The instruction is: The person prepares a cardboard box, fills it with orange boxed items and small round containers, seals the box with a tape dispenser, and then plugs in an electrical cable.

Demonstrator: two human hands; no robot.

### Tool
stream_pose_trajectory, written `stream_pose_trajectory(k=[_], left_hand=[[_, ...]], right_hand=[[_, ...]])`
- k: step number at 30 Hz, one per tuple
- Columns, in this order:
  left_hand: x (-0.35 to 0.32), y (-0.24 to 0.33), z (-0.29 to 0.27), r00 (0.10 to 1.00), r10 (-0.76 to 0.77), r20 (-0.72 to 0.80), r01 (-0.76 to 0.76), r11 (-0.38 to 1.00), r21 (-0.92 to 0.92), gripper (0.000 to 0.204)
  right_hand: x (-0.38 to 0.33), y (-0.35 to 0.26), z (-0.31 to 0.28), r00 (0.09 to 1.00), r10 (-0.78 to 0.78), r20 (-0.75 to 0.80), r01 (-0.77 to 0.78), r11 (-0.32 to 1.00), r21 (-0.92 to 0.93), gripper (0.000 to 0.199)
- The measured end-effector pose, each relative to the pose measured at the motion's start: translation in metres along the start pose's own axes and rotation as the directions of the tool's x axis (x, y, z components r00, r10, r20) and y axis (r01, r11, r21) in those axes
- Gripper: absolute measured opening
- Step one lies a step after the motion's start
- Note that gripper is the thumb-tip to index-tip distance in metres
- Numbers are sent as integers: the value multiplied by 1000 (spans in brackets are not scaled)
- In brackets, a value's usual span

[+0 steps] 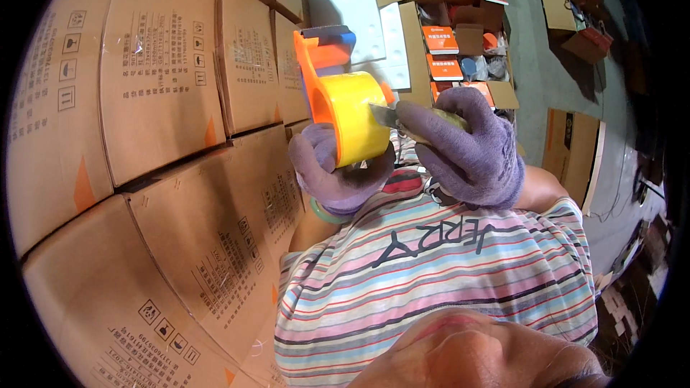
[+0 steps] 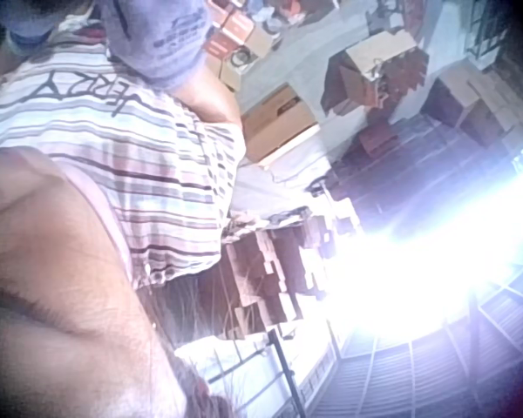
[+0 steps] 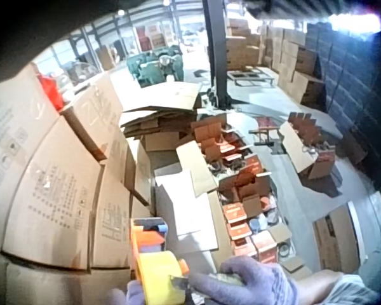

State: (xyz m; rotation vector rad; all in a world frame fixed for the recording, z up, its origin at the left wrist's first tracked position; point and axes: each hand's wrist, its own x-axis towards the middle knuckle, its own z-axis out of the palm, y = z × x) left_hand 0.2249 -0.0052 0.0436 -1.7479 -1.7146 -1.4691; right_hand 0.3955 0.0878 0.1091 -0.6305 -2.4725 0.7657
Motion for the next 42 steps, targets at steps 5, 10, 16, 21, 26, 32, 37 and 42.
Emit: stream_pose_trajectory(k=[5, 10, 16, 21, 26, 32, 37, 42], left_hand=[[-4, -3, -8, 996, -64, 66, 70, 992, -101, 101], [-5, -8, -8, 992, -84, 95, 101, 975, -199, 103], [-5, -13, -10, 988, -31, 154, 61, 980, -191, 101], [-1, -7, -22, 944, -102, 313, 168, 967, -191, 104], [0, -15, -21, 926, -44, 376, 206, 892, -402, 114], [5, -11, -28, 866, -38, 499, 171, 959, -224, 107], [-8, -9, -12, 905, -238, 352, 332, 913, -238, 111], [-8, -17, -12, 859, -362, 361, 473, 831, -292, 113]], right_hand=[[1, 0, 4, 1000, -22, 6, 22, 1000, -12, 53], [3, 1, 7, 999, -43, -17, 43, 999, 17, 51], [3, -1, 9, 999, -45, -25, 45, 999, 11, 51], [5, 3, 7, 996, -81, 26, 81, 997, 20, 51], [4, 4, 12, 995, -96, 14, 95, 995, 36, 49], [4, 3, 21, 999, -26, 28, 26, 999, 24, 47], [15, 23, 34, 991, 135, 11, -121, 847, 517, 39], [43, 23, 29, 754, 450, 479, -459, -160, 874, 37]])
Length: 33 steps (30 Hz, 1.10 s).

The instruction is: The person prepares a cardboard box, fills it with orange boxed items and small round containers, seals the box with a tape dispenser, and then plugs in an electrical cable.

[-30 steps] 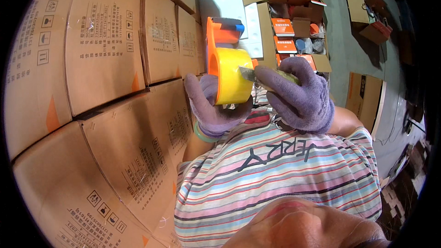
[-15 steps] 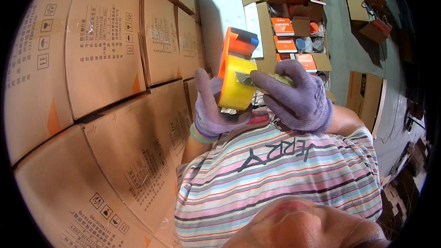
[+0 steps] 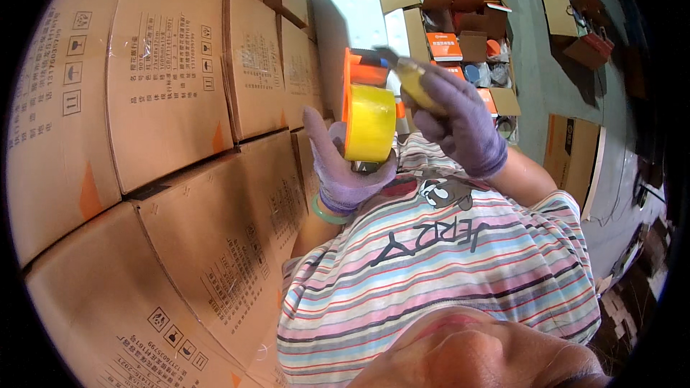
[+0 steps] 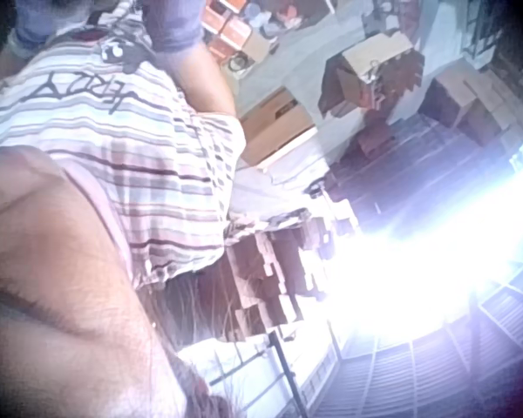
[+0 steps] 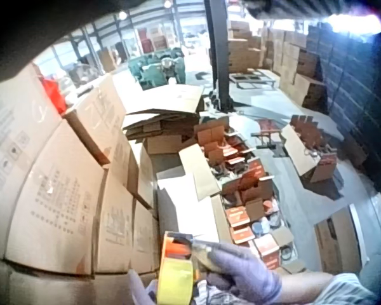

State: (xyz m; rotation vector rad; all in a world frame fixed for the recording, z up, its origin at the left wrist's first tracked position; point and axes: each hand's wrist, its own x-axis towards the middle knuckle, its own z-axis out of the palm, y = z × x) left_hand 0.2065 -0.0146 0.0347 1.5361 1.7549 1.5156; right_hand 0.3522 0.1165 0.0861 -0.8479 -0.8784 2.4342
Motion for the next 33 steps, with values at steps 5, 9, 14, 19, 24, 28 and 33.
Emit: stream_pose_trajectory(k=[5, 9, 14, 19, 24, 28, 33], left_hand=[[0, -1, -20, 969, -187, -158, 190, 982, 1, 107], [-6, -16, -36, 948, -137, -288, 199, 960, 196, 102], [-23, -41, -70, 879, -300, -370, 309, 950, -36, 106], [-21, -57, -103, 815, -361, -454, 407, 913, 5, 112], [-24, -84, -117, 754, -363, -547, 480, 874, 81, 107], [-16, -117, -112, 785, -380, -489, 425, 905, -22, 104], [1, -118, -113, 838, -505, -205, 403, 828, -391, 103]], right_hand=[[47, -6, 8, 977, -187, -104, 186, 982, -20, 41], [135, -16, 14, 964, -263, 41, 256, 873, -415, 46], [299, -81, 100, 549, -662, 511, 649, -48, -759, 54], [434, -161, 233, 468, -648, 601, 538, -330, -776, 44], [471, -164, 315, 544, -541, 641, 213, -650, -730, 51], [474, -161, 273, -176, -745, 644, 403, -651, -643, 53], [361, -59, 122, 676, -322, 662, 735, 232, -637, 43]])
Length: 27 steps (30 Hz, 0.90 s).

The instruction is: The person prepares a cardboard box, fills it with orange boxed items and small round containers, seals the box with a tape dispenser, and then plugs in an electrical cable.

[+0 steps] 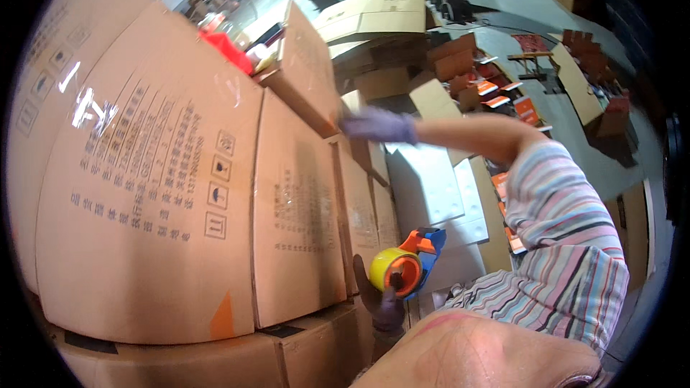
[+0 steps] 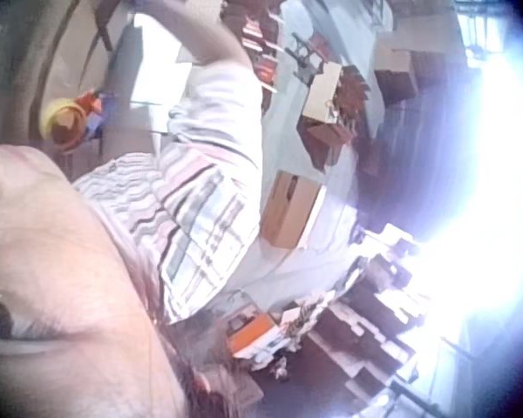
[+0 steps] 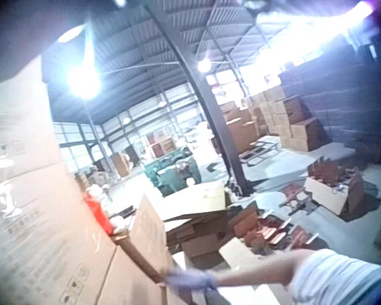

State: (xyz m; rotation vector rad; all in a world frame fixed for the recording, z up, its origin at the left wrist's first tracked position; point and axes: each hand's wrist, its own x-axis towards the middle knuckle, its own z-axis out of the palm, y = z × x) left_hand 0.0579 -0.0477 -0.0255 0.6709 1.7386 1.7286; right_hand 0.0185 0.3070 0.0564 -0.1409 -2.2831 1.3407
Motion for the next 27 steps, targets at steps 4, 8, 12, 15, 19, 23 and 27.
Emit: stream_pose_trajectory(k=[4, 8, 12, 15, 19, 23, 27], left_hand=[[8, 5, 47, 933, -143, 331, 268, 889, -371, 102], [-17, 15, 132, 751, -115, 651, 532, 689, -492, 101], [-74, 29, 238, 491, 7, 871, 672, 633, -384, 96], [-146, 11, 308, 323, -6, 946, 768, 586, -258, 85], [-251, -24, 383, 321, -277, 906, 726, 686, -47, 57], [-330, -15, 461, 214, -194, 958, 566, 823, 40, 45], [-377, -37, 482, 156, -348, 925, 439, 863, 250, 46]], right_hand=[[-258, 37, 36, 937, 61, 345, -102, 989, 103, 47], [-430, -20, 46, 937, 261, 232, -349, 730, 587, 66], [-509, -114, 9, 787, 592, -173, 49, 221, 974, 84], [-606, -138, -5, 673, 548, -497, 160, 548, 821, 78], [-739, -154, -20, 505, 673, -540, -241, 711, 661, 59], [-827, -193, -26, 495, 199, -846, -574, 806, -146, 52], [-903, -199, 0, -95, 648, -756, 117, 761, 638, 54]])
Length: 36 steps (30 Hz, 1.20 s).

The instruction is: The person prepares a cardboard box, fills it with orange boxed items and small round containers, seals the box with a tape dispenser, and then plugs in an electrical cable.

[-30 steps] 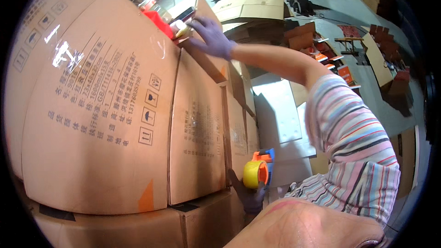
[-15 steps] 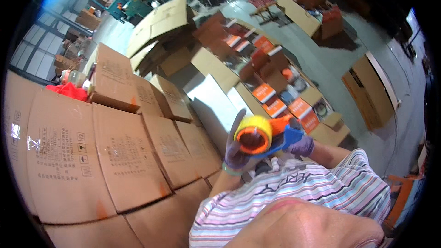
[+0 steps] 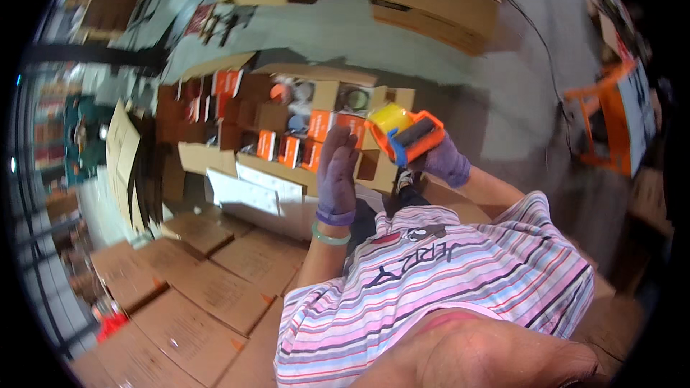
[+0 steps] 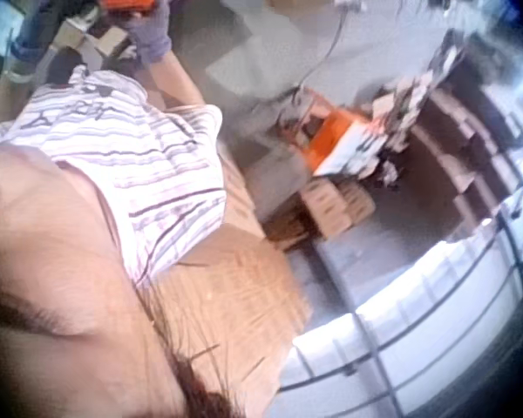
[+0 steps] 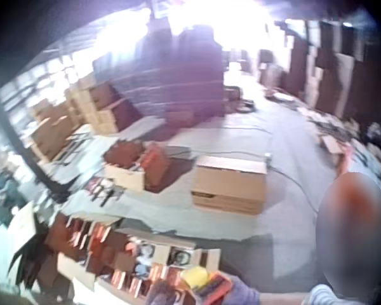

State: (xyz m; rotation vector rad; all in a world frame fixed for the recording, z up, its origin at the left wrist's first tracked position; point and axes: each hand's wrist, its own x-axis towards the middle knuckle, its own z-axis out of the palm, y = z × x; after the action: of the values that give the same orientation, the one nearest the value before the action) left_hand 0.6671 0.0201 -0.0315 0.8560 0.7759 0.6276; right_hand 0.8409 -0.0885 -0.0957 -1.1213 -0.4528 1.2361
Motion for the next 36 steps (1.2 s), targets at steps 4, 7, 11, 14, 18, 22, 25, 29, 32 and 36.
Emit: stream_pose_trajectory(k=[4, 7, 11, 14, 18, 22, 25, 29, 32, 36], left_hand=[[4, -16, 13, 980, -152, 128, 155, 988, -12, 45], [8, -23, 21, 957, -215, 196, 209, 977, 49, 45], [31, -38, 29, 910, -199, 364, 104, 959, 264, 47], [46, -51, 55, 807, -199, 556, -93, 886, 453, 54], [67, -64, 124, 641, -95, 761, -368, 832, 415, 65], [111, -64, 191, 553, -61, 831, -489, 784, 383, 70], [154, -83, 235, 497, -139, 856, -478, 780, 404, 52], [196, -108, 305, 408, 27, 913, -653, 707, 271, 23], [214, -129, 336, 512, 26, 859, -579, 749, 322, 11], [252, -152, 340, 788, 176, 590, -467, 795, 387, 6]], right_hand=[[-56, -18, -68, 933, -250, -260, 199, 958, -208, 53], [-116, -5, -115, 815, -304, -493, 164, 938, -306, 56], [-158, -5, -110, 756, -482, -443, 99, 753, -651, 58], [-146, -5, -110, 604, -779, -168, 363, 456, -812, 43], [-133, -24, -132, 630, -759, 164, 272, 18, -962, 36], [-102, -64, -160, 620, -720, 313, 380, -73, -922, 35], [-82, -95, -204, 654, -672, 347, 428, -50, -902, 33], [-65, -146, -260, 721, -623, 303, 384, -5, -923, 34], [-55, -165, -297, 759, -594, 266, 330, 0, -944, 35], [-1, -191, -322, 811, -561, 166, 307, 166, -937, 37]])
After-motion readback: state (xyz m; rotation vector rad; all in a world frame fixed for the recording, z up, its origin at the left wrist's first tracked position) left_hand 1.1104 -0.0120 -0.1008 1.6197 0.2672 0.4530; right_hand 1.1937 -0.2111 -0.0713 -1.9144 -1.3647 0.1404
